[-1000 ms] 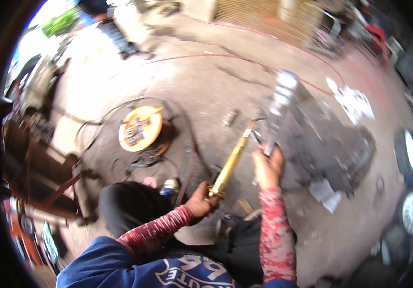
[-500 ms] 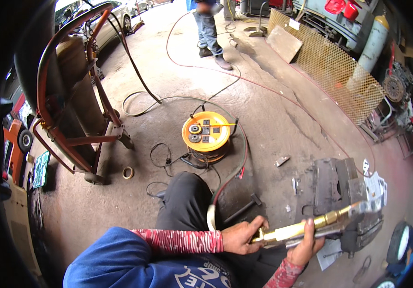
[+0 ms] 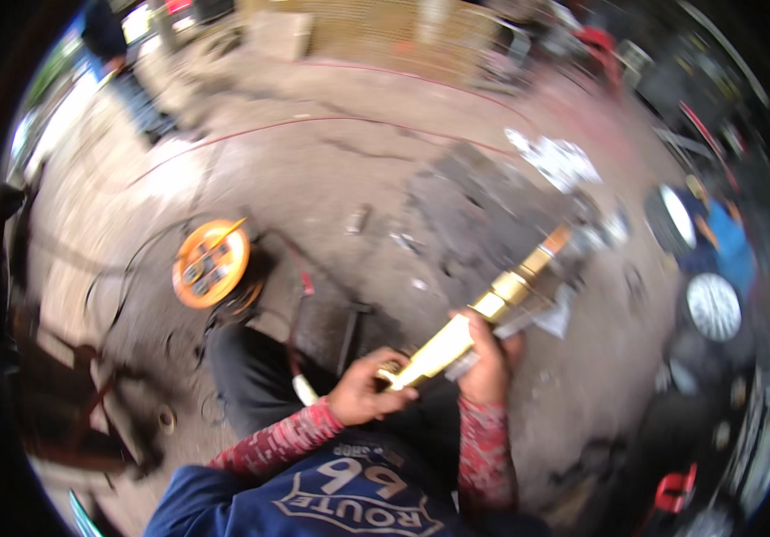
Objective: The person heats a metal part clamped in a vise with a torch, then uses a hammer to strike the heated area. They repeat this heating and hammering cycle multiple times on the same part.
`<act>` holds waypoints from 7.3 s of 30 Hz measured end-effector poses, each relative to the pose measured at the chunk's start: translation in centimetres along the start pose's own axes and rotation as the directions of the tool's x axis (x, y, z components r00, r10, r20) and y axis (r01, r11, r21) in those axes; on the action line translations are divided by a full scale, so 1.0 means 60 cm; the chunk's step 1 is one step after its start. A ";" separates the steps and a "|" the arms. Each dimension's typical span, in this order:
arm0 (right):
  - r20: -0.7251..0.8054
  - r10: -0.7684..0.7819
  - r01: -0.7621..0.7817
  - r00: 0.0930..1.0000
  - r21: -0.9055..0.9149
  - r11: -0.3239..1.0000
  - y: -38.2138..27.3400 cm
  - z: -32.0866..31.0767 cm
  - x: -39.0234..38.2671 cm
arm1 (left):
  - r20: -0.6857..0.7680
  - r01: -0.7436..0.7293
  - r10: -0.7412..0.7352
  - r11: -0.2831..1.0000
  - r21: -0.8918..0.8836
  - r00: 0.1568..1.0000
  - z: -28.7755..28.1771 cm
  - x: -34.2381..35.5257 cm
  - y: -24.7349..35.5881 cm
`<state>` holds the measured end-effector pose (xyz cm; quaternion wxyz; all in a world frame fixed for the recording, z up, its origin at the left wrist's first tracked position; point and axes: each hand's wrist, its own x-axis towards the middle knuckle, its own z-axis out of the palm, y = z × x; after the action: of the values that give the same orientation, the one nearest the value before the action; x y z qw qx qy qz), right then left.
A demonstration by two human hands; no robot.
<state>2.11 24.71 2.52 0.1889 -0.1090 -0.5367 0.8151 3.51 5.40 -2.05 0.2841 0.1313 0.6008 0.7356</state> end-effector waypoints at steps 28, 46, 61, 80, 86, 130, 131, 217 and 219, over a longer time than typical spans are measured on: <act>0.240 0.291 -0.356 0.926 0.302 0.884 0.045 -0.110 0.025 | -0.143 0.078 -0.062 0.991 0.109 0.988 -0.004 0.012 0.010; 0.290 0.256 -0.352 0.922 0.354 0.866 0.049 -0.147 0.014 | -0.038 0.269 -0.267 0.960 0.073 0.963 0.000 0.037 0.069; 0.234 0.214 -0.298 0.949 0.430 0.852 0.025 -0.156 0.002 | 0.000 0.224 -0.225 0.974 0.042 0.974 0.014 0.051 0.049; 0.271 0.200 -0.306 0.942 0.439 0.845 0.040 -0.169 0.005 | -0.085 0.113 -0.089 0.926 0.361 0.992 0.030 0.060 0.041; 0.256 0.198 -0.302 0.946 0.482 0.822 0.045 -0.175 0.005 | -0.067 0.084 -0.069 0.962 0.260 0.995 0.032 0.061 0.027; -0.247 -0.340 0.083 0.907 -0.689 0.720 0.075 -0.282 0.059 | -0.209 -0.055 0.114 0.962 0.267 0.971 -0.015 -0.020 0.063; -0.276 -0.360 0.077 0.891 -0.689 0.720 0.078 -0.287 0.063 | -0.200 -0.066 0.127 0.956 0.285 0.972 -0.015 -0.019 0.062; -0.437 -0.561 -0.085 0.703 -0.834 0.545 0.079 -0.461 -0.005 | 0.111 -0.140 0.100 0.880 0.453 0.989 0.024 0.005 0.063; -0.435 -0.561 -0.081 0.704 -0.835 0.545 0.078 -0.460 -0.006 | 0.098 -0.095 0.059 0.898 0.430 0.993 0.023 0.004 0.063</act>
<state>12.02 45.91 -12.83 0.4146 -0.3821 -0.7502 0.3455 3.05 6.21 1.89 0.2430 0.2452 0.7316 0.5879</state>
